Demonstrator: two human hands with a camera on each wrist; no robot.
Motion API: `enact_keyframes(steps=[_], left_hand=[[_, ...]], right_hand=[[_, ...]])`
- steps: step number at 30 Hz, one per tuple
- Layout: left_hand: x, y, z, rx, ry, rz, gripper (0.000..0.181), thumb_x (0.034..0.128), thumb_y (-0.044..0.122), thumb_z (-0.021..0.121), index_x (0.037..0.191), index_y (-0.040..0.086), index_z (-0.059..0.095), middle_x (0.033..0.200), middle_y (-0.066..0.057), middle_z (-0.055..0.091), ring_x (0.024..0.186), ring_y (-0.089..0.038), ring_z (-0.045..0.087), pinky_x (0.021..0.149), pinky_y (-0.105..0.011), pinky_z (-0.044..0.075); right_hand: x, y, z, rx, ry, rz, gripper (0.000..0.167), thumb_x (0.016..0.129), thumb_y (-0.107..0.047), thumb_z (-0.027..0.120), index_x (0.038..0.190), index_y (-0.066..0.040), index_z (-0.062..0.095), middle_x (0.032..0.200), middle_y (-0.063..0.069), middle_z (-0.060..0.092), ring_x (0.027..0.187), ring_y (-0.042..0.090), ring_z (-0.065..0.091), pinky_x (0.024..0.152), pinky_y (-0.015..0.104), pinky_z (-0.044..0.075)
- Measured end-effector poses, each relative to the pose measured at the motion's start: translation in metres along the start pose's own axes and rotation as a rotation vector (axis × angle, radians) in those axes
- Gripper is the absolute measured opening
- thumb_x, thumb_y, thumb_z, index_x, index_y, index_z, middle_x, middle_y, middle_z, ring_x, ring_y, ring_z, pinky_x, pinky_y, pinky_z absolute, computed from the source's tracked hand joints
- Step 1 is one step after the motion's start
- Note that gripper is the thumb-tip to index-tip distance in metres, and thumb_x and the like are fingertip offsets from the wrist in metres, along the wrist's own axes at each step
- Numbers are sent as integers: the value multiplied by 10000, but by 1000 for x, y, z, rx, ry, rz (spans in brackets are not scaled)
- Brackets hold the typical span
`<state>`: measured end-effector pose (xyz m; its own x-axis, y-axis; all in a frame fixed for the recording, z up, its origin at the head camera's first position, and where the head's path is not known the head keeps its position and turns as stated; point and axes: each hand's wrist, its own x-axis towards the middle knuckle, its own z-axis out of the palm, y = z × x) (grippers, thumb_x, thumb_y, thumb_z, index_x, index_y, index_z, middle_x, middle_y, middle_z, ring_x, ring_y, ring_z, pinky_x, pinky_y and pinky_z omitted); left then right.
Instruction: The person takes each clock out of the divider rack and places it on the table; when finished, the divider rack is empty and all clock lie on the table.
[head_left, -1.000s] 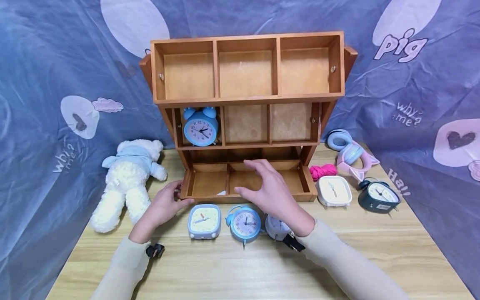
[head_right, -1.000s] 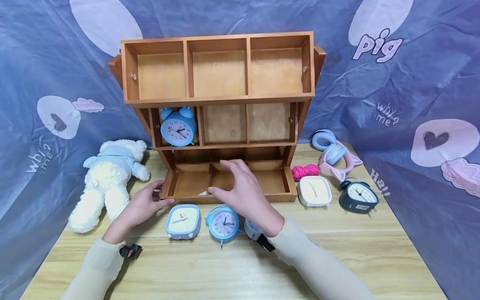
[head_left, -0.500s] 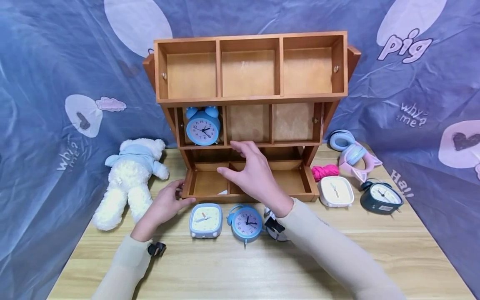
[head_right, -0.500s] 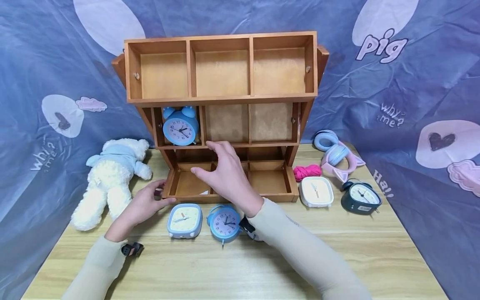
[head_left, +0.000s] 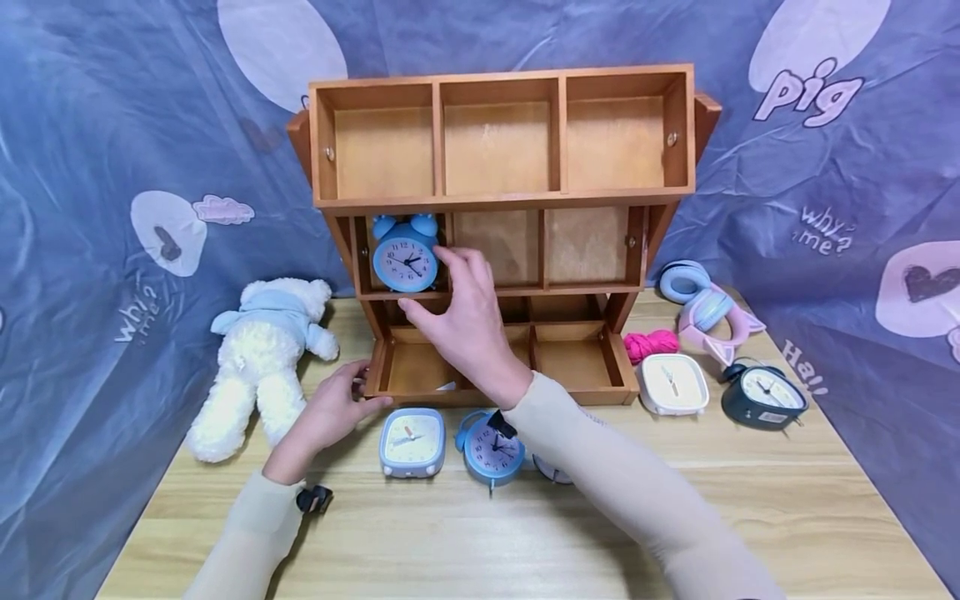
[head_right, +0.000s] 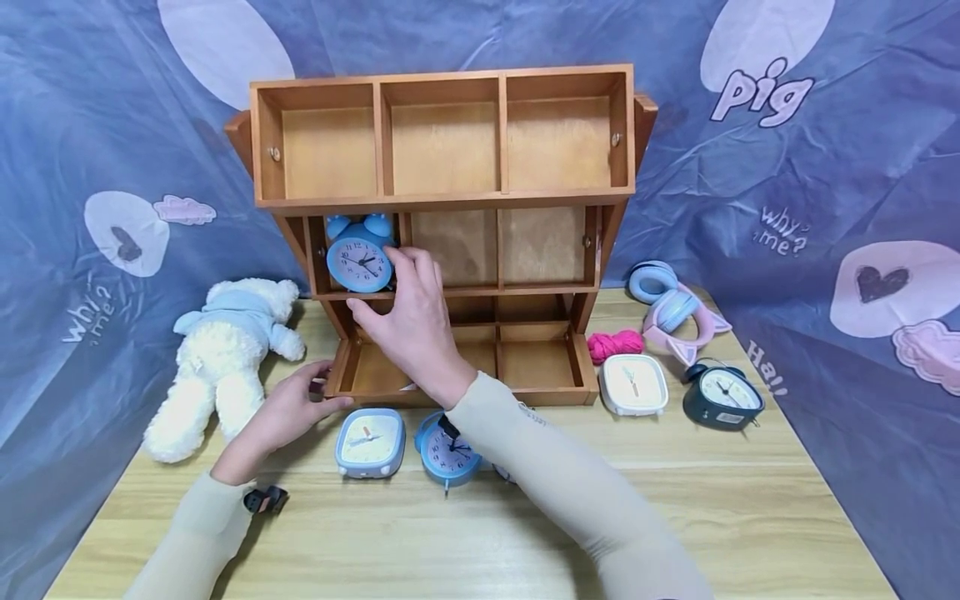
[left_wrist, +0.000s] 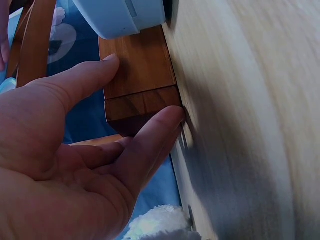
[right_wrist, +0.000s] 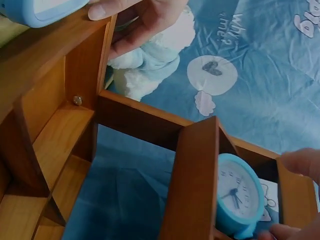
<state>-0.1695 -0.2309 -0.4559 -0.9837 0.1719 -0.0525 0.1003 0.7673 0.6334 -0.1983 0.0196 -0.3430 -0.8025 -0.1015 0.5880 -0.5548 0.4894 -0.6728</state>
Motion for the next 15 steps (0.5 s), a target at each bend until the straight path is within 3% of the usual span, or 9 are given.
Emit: enact_keyframes(steps=[6,15], left_hand=[[1,-1,0,-5,-8,3,780,1029,324,843,1611,-61,493,1411,-249,707,1228,-380,711,1029,-553,603],[-1,-1,0,-13,-19,-2,805,1038,345,831,1633,-61,470,1444,-263,695,1258,-403,709,1041,-567,600]], right_hand=[[8,3,25,-70,139,-119,781,914,-241,950,1548,16,573,1477,203,538,1370,369,515,1171,450,524],[21,3,58,-250,272,-196,852,899,-341,966,1548,27,555,1495,211,553,1345,354,546,1169,437,525]])
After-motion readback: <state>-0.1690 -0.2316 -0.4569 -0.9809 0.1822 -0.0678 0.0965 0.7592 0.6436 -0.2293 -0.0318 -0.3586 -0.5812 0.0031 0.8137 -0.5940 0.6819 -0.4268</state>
